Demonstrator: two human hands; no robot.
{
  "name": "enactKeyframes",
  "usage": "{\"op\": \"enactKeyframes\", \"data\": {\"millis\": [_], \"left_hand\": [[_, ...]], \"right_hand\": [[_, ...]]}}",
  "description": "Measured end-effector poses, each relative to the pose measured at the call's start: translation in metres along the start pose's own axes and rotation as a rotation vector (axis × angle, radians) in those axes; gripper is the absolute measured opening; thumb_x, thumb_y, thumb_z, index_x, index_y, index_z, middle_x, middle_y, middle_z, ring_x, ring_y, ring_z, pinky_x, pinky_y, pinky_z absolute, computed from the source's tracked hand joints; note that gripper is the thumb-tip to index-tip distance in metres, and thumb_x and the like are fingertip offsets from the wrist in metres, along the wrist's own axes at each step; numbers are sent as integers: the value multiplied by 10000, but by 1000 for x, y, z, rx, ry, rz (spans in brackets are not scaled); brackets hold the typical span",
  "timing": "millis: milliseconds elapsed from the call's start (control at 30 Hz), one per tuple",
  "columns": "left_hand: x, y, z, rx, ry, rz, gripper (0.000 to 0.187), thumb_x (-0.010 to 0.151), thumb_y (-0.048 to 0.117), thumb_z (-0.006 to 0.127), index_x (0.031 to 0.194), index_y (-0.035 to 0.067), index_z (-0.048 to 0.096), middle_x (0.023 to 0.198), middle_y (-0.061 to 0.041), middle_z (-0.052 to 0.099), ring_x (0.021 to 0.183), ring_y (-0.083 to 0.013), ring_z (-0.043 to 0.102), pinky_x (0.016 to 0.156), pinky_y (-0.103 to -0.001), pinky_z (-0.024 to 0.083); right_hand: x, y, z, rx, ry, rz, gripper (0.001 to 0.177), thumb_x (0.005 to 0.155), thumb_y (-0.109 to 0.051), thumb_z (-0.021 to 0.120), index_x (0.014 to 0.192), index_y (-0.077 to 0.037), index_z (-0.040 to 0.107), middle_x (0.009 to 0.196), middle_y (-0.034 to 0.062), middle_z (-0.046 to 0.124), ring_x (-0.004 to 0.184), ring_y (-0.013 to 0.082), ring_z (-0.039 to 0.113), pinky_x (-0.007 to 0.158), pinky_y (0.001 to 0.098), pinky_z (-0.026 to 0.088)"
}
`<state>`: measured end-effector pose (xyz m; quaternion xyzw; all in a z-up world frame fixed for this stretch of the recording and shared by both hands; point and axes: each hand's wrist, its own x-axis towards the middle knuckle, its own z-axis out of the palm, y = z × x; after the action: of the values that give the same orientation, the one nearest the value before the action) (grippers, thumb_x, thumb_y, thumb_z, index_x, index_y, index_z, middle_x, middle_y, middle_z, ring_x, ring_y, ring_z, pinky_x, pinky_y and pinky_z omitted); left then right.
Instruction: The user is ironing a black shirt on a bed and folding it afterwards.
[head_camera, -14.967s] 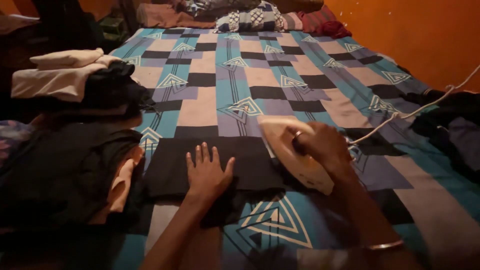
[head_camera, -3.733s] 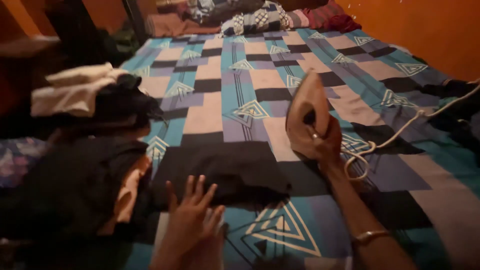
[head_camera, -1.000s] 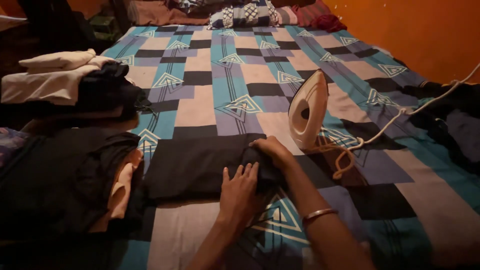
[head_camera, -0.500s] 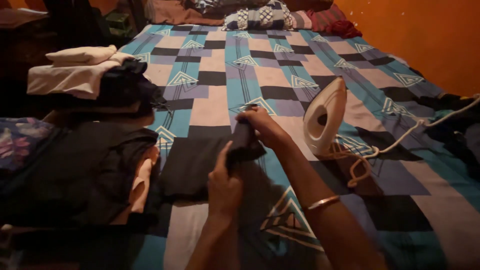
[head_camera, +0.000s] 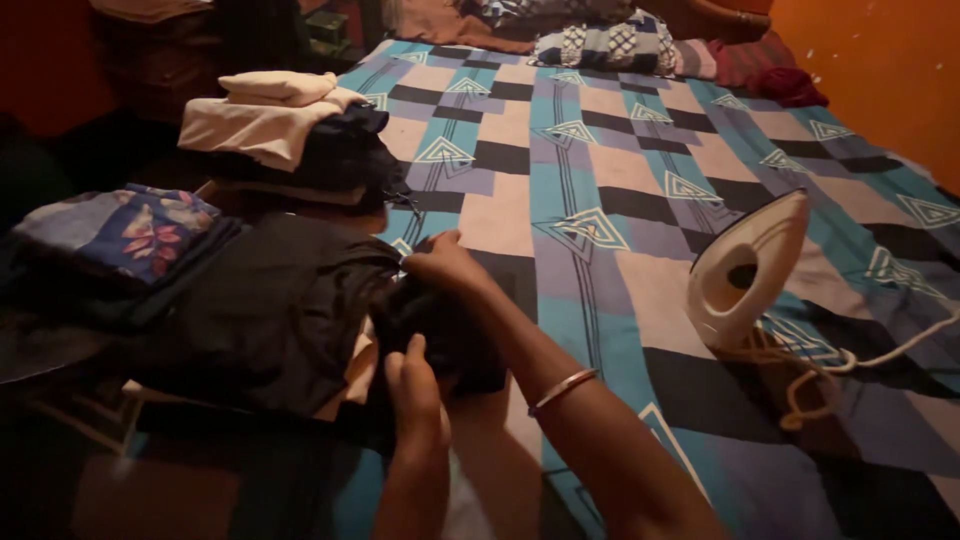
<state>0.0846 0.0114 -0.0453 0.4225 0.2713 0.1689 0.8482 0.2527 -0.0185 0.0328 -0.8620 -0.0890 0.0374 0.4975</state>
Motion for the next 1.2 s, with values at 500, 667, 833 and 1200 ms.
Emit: {"op": "enactKeyframes", "data": {"millis": [500,667,833,1200], "left_hand": [[-35,32,26,90,21,296,596,838,246,785,1265,-140,631,1247,-169,685,1047,-231,638,894,-346,522],[11,-3,11,85,150,114,638,939,355,673,1378,-63,474,1355,-133,563,1185,-249,574,1001,-385,460],[40,-14,1,-38,122,38,575,933,365,579,1372,-5,553,1325,-140,621,1164,-308,611,972,-424,516],[-10,-32,8,-347,-262,-144,314,879,104,765,1120,50,573,976,-88,681,881,-245,673,756,-384,535]], "right_hand": [[-87,28,-91,-18,473,-180,377,872,-254,624,1189,-133,788,1028,105,803,738,189,757,637,347,598],[-119,75,-110,-384,388,118,626,842,-509,806,1201,-18,658,940,203,727,755,332,696,601,442,538],[-131,32,-99,294,-91,434,1052,919,-652,750,1282,189,233,840,167,357,754,377,437,585,488,397],[-113,96,-104,604,20,163,619,751,-271,869,1206,112,697,1038,236,759,865,334,719,715,429,602]]}}
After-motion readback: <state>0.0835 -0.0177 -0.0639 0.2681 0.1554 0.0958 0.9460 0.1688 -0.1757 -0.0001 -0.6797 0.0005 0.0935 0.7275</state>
